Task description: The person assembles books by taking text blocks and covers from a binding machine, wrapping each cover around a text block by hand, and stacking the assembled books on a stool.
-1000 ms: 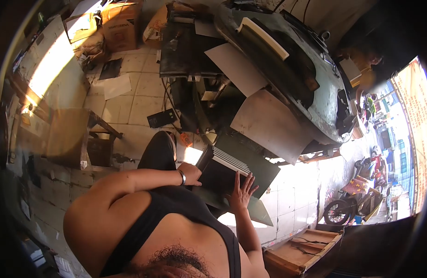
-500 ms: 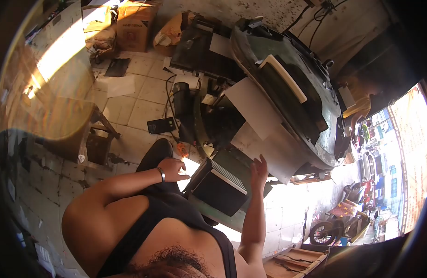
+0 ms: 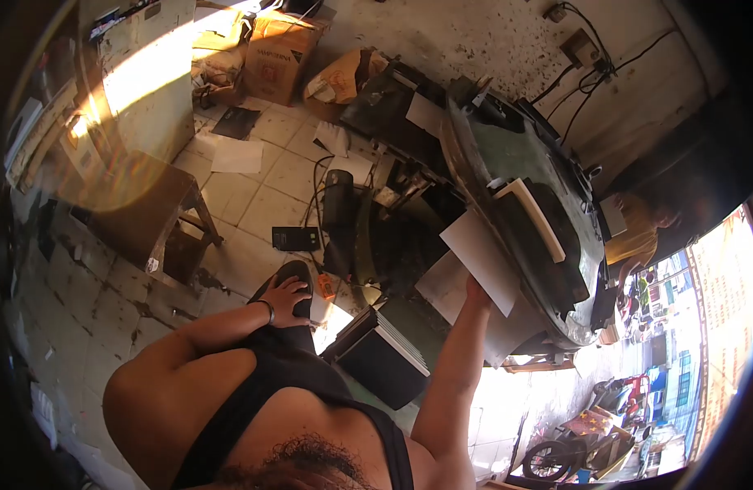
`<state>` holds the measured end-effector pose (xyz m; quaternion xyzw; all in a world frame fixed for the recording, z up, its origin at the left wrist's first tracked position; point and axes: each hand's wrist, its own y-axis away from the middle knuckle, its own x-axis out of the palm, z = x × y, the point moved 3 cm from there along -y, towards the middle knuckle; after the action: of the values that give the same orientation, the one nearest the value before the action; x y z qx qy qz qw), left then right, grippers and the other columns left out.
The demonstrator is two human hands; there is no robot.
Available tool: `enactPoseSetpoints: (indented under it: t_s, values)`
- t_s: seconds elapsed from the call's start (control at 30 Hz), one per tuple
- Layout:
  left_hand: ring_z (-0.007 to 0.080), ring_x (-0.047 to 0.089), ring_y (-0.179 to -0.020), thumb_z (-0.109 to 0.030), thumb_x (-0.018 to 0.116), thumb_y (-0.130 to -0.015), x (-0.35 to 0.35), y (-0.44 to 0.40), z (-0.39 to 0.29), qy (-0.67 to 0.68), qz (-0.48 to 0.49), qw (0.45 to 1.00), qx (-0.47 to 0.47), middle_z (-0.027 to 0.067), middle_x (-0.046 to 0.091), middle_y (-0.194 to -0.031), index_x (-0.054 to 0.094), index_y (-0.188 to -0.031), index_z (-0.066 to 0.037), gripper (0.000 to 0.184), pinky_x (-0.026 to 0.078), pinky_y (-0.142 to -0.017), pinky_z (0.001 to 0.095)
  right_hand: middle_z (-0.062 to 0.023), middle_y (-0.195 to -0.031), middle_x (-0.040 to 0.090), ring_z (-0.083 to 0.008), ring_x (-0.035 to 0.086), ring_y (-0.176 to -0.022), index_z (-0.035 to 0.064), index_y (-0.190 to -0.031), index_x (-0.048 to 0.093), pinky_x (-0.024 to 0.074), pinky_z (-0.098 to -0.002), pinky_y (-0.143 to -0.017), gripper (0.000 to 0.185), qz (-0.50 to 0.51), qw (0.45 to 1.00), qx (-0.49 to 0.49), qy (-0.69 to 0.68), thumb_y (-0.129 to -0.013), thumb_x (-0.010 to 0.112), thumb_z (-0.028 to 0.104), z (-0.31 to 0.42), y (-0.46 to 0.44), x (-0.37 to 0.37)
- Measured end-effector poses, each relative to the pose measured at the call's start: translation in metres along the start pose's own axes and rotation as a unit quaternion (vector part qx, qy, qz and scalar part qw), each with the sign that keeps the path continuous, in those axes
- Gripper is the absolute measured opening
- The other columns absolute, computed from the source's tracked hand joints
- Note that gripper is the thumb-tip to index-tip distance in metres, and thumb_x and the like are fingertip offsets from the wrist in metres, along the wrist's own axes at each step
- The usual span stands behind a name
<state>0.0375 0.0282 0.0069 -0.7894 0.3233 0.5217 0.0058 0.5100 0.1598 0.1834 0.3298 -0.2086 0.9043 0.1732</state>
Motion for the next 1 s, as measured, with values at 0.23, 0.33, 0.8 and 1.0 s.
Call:
enactPoseSetpoints:
  t_s: [0.23, 0.33, 0.8, 1.0]
  values:
    - [0.0262, 0.01, -0.158, -0.071, 0.061, -0.086, -0.006, 0.003, -0.002, 0.009, 0.002, 1.0, 0.004, 0.006, 0.025, -0.168, 0.047, -0.152, -0.022, 0.083, 0.006, -0.124, 0.0634, -0.0134, -0.133, 0.064, -0.0324, 0.062, -0.123, 0.0047, -0.133, 0.06, 0.0495, -0.047, -0.11, 0.041, -0.035, 0.998, -0.035, 0.032, -0.103, 0.056, 0.033, 0.027, -0.02, 0.015]
    - [0.0262, 0.01, -0.158, -0.071, 0.061, -0.086, -0.006, 0.003, -0.002, 0.007, 0.003, 1.0, 0.004, 0.0062, 0.025, -0.167, 0.047, -0.152, -0.022, 0.083, 0.006, -0.124, 0.0633, -0.0136, -0.133, 0.064, -0.0329, 0.062, -0.123, 0.0047, -0.133, 0.06, 0.0494, -0.0473, -0.11, 0.041, -0.008, 0.999, -0.044, 0.031, -0.104, 0.055, 0.032, 0.035, -0.019, 0.02]
    - [0.0264, 0.016, -0.156, -0.068, 0.067, -0.082, -0.001, 0.002, -0.003, 0.01, -0.028, 1.0, 0.01, 0.0071, 0.032, -0.164, 0.052, -0.148, -0.02, 0.083, 0.01, -0.123, 0.0638, -0.0168, -0.135, 0.059, -0.037, 0.058, -0.126, 0.0047, -0.141, 0.051, 0.0515, -0.0533, -0.105, 0.041, -0.312, 0.946, 0.068, -0.047, -0.105, 0.038, 0.02, 0.023, 0.046, -0.136]
    - [0.0271, 0.018, -0.156, -0.065, 0.068, -0.083, -0.002, 0.002, -0.001, 0.011, -0.038, 0.999, 0.013, 0.0071, 0.034, -0.163, 0.054, -0.146, -0.02, 0.078, 0.012, -0.123, 0.0629, -0.0106, -0.114, 0.063, -0.0322, 0.064, -0.105, 0.0066, -0.128, 0.055, 0.0566, -0.0549, -0.092, 0.032, -0.364, 0.908, 0.12, 0.169, -0.096, 0.06, 0.005, 0.012, 0.11, -0.186]
